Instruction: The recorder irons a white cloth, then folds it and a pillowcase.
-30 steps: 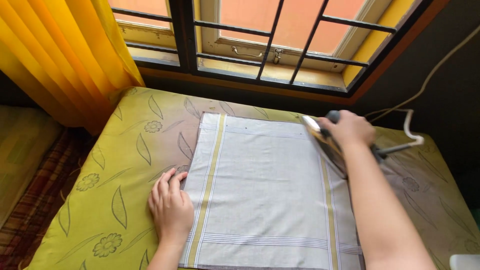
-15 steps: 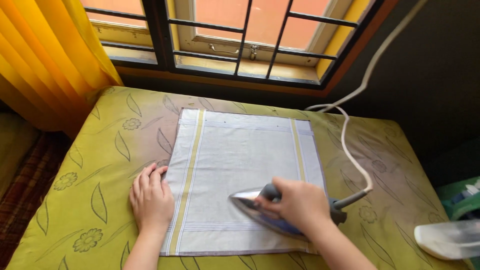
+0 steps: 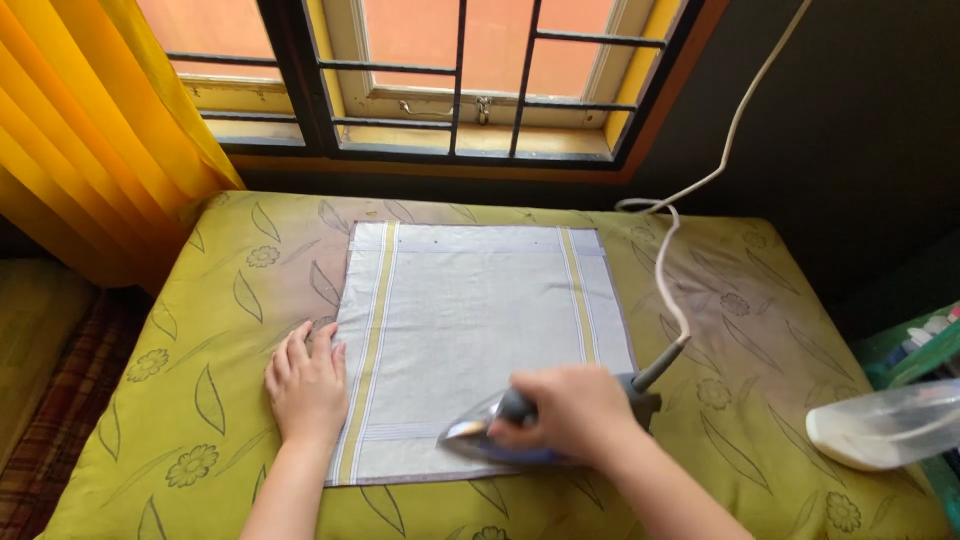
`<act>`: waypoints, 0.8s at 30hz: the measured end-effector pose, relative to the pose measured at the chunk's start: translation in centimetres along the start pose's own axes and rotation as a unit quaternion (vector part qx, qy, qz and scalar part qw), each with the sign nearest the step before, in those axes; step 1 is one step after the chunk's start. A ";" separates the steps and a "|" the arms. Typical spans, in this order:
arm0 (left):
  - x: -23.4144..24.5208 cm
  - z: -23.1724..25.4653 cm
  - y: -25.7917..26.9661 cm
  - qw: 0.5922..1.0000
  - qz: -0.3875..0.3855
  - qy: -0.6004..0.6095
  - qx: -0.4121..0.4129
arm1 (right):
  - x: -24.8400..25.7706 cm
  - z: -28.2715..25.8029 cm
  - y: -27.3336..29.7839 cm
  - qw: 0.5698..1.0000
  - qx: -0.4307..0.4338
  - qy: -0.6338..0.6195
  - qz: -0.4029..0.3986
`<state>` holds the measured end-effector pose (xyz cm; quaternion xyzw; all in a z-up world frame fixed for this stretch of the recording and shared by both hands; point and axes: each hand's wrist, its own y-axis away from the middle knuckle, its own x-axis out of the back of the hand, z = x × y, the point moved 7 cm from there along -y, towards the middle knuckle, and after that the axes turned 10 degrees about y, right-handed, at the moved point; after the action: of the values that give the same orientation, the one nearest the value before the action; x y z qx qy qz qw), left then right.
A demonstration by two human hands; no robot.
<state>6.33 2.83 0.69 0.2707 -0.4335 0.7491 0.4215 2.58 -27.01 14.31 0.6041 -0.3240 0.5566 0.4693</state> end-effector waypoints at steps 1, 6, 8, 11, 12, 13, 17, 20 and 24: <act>-0.1 0.0 0.2 1.000 -0.005 -0.001 -0.001 | -1.0 0.3 1.1 1.000 -0.001 -0.003 -0.004; -0.2 -0.2 -0.2 1.000 -0.004 0.004 0.000 | -2.0 2.8 4.9 0.983 0.119 -0.033 0.136; 0.3 -0.1 -0.6 1.000 -0.020 0.013 0.014 | -2.5 5.5 4.2 0.995 0.026 -0.022 0.098; 0.9 -0.7 -1.6 0.991 -0.069 0.088 0.078 | -1.8 7.7 2.8 0.987 -0.160 -0.003 0.020; 1.0 -1.4 -1.8 0.976 -0.105 0.148 0.121 | -1.6 8.2 2.6 0.967 -0.254 -0.005 -0.020; 0.4 -2.2 -1.8 0.975 -0.101 0.150 0.126 | -1.1 7.4 2.2 0.968 -0.250 0.000 -0.019; 1.1 -7.0 -1.8 0.855 0.047 0.498 0.138 | 0.1 0.0 -0.6 0.993 -0.110 0.000 0.034; 3.2 -9.2 -0.3 0.751 0.180 0.621 0.137 | 0.5 -6.5 -2.4 0.995 0.004 -0.010 0.096; 5.3 -10.9 1.9 0.617 0.328 0.700 0.148 | 0.7 -13.1 -4.4 0.986 0.107 -0.045 0.117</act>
<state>1.57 14.05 -1.21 -0.4374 0.0498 0.8540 0.2774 1.86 -13.29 13.28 0.6333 -0.3520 0.6109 0.3190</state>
